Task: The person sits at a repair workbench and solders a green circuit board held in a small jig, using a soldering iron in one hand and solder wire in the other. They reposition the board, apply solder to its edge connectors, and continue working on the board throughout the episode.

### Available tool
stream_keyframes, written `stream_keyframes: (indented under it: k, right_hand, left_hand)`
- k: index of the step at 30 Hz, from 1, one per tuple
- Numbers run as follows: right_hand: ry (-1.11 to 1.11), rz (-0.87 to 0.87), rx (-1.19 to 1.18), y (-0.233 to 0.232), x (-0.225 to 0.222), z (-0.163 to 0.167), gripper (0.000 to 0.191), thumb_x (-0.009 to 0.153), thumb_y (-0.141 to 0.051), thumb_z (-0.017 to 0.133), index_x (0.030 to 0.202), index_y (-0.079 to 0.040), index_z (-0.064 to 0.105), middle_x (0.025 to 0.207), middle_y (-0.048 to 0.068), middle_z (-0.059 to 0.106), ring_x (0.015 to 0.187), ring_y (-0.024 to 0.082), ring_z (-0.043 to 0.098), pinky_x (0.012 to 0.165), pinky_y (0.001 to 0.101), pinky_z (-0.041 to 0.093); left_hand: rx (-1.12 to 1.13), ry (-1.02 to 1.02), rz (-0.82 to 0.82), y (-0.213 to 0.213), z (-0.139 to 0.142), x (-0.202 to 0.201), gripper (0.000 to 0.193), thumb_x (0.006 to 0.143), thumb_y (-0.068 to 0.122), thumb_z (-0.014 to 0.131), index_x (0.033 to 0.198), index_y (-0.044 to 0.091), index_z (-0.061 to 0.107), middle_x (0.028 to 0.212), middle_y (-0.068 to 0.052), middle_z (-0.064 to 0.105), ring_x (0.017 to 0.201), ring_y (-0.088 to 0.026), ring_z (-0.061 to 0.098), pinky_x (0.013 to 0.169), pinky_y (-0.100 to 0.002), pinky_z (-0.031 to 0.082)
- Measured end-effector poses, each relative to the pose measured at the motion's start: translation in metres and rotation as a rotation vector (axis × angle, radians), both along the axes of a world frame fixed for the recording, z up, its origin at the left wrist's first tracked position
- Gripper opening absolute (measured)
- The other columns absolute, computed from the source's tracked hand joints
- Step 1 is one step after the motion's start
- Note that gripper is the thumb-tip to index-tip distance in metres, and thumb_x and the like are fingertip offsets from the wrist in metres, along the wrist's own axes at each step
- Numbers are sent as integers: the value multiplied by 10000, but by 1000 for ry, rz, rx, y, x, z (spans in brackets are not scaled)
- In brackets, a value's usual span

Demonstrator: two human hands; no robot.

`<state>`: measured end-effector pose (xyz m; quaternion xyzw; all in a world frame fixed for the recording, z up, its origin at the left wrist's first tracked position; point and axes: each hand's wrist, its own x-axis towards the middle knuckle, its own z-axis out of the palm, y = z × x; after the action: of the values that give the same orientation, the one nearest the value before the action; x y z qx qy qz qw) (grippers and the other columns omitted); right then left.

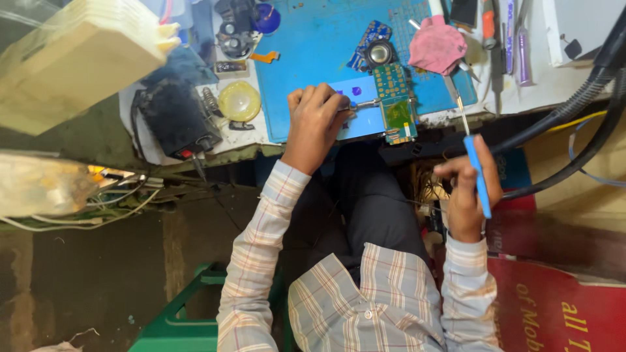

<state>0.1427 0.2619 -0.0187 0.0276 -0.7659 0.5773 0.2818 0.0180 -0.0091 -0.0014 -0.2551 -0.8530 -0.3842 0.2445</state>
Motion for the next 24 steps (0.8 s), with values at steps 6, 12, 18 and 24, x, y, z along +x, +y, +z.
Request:
stream_keyframes:
  k: [6, 12, 18, 24]
  right_hand:
    - [141, 7, 90, 12, 21, 0, 526, 1087, -480, 655, 1157, 41, 688, 899, 143, 694, 830, 187, 688, 768, 274, 543]
    - [24, -55, 282, 16, 29, 23, 304, 1055, -215, 770, 1115, 62, 659, 985, 174, 695, 865, 229, 674, 774, 273, 539]
    - [-9, -42, 397, 16, 24, 44, 257, 1063, -177, 757, 1066, 68, 678, 991, 177, 715, 893, 251, 720, 835, 301, 578]
    - [-82, 0, 429, 17, 16, 61, 223, 1053, -147, 764, 1078, 62, 691, 972, 183, 732, 890, 247, 740, 838, 303, 588]
  left_hand:
    - [-53, 10, 78, 36, 7, 34, 741, 747, 476, 847, 1333, 89, 609, 1299, -72, 606, 1301, -316, 520, 1137, -543, 269]
    - [-33, -143, 58, 56, -1, 41, 925, 732, 571, 821, 1441, 50, 533, 1478, -106, 549, 1451, -326, 445, 1234, -585, 207]
    - [-10, -200, 91, 59, -7, 41, 826, 833, 533, 810, 1464, 77, 535, 1502, -58, 566, 1468, -289, 463, 1268, -574, 219]
    - [14, -227, 68, 57, -7, 42, 817, 837, 510, 805, 1477, 82, 532, 1500, -50, 565, 1457, -288, 471, 1267, -568, 222]
